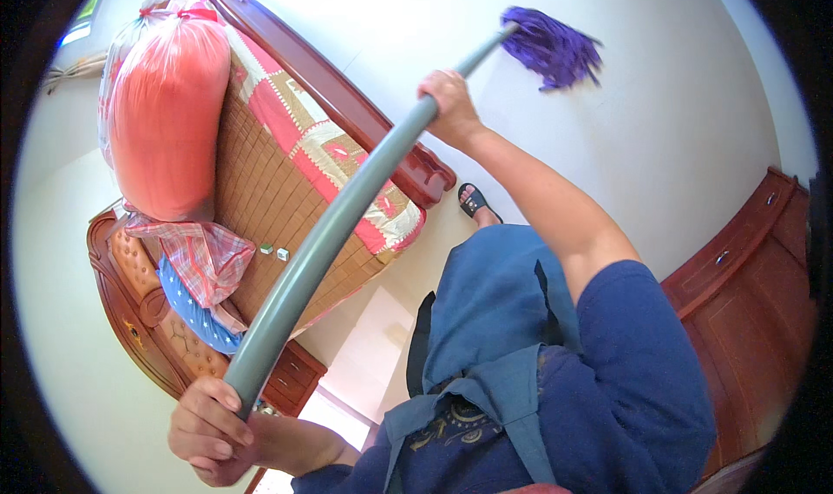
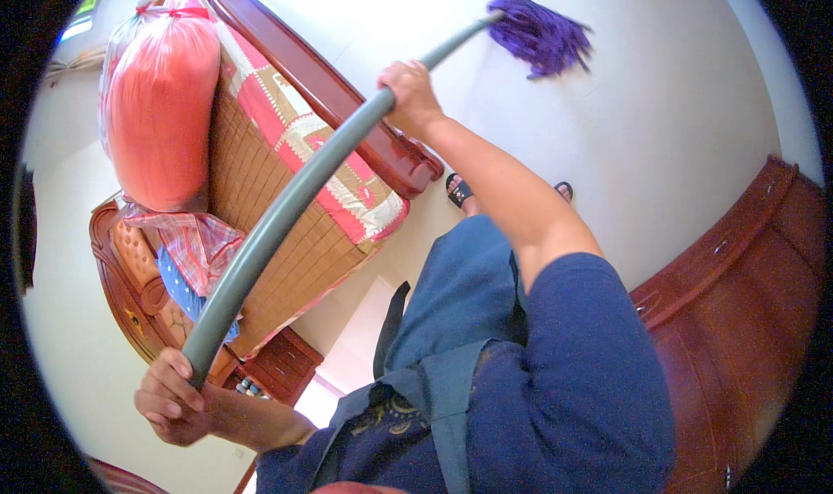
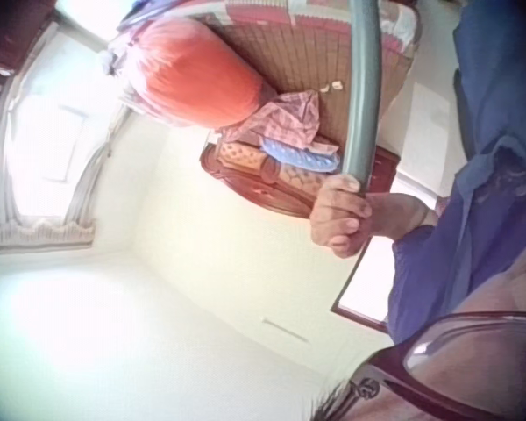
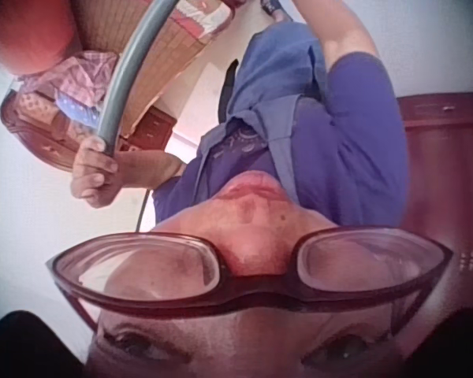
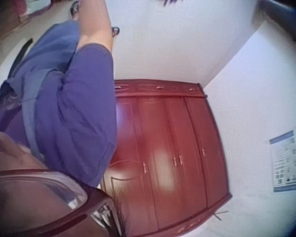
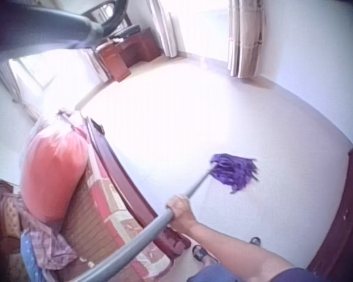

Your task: The person is using a mop to clean the floor, moving the mop head back and forth across the tiles around a bed and a wooden cabinet.

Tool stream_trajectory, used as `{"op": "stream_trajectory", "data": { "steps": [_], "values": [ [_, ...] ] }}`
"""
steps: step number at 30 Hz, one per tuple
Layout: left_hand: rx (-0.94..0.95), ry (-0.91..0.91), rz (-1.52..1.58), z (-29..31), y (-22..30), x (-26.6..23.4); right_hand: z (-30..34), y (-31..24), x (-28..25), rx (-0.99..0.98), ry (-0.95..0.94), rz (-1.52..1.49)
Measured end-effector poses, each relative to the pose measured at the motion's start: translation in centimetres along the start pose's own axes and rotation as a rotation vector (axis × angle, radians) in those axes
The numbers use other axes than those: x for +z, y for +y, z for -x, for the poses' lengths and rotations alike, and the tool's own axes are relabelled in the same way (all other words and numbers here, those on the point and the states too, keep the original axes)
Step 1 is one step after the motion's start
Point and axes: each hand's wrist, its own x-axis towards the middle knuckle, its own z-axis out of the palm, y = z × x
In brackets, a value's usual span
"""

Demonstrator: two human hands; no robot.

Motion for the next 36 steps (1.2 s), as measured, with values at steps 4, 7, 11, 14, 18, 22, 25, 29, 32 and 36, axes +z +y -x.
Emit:
{"op": "stream_trajectory", "data": {
  "steps": [4, 7, 11, 14, 18, 22, 25, 29, 32, 36],
  "values": [
    [-0.04, 0.231, -0.127, 3.4, -0.5, 1.6, -2.8, -2.5, 7.6, 0.131, -0.164, 0.115],
    [-0.115, 0.427, -0.261, 5.3, -0.4, 4.7, -3.2, -3.8, 10.7, 0.131, -0.33, 0.06],
    [-0.097, 0.385, -0.483, 6.0, 1.0, 7.9, -1.0, -4.4, 12.8, 0.012, -0.258, -0.159],
    [0.086, 0.357, -0.676, 5.1, 3.3, 9.9, 0.3, -6.4, 12.0, 0.001, -0.337, -0.32],
    [0.264, 0.16, -0.688, 2.2, 7.6, 10.9, 2.7, -8.6, 8.7, -0.024, -0.387, -0.378],
    [0.439, 0.051, -0.587, -0.1, 10.6, 13.1, 4.3, -11.1, 1.9, 0.01, -0.538, -0.509],
    [0.49, -0.022, -0.422, -1.2, 12.4, 15.1, 5.9, -11.9, -3.4, 0.034, -0.442, -0.544],
    [0.516, -0.131, -0.189, -2.5, 13.7, 18.4, 6.9, -10.5, -11.3, 0.067, -0.437, -0.408],
    [0.523, -0.231, -0.034, -3.2, 14.1, 21.3, 8.3, -8.4, -17.4, 0.103, -0.289, -0.297],
    [0.533, -0.367, 0.149, -4.0, 14.2, 25.8, 10.3, -5.1, -26.8, 0.24, -0.144, -0.12]
  ]
}}
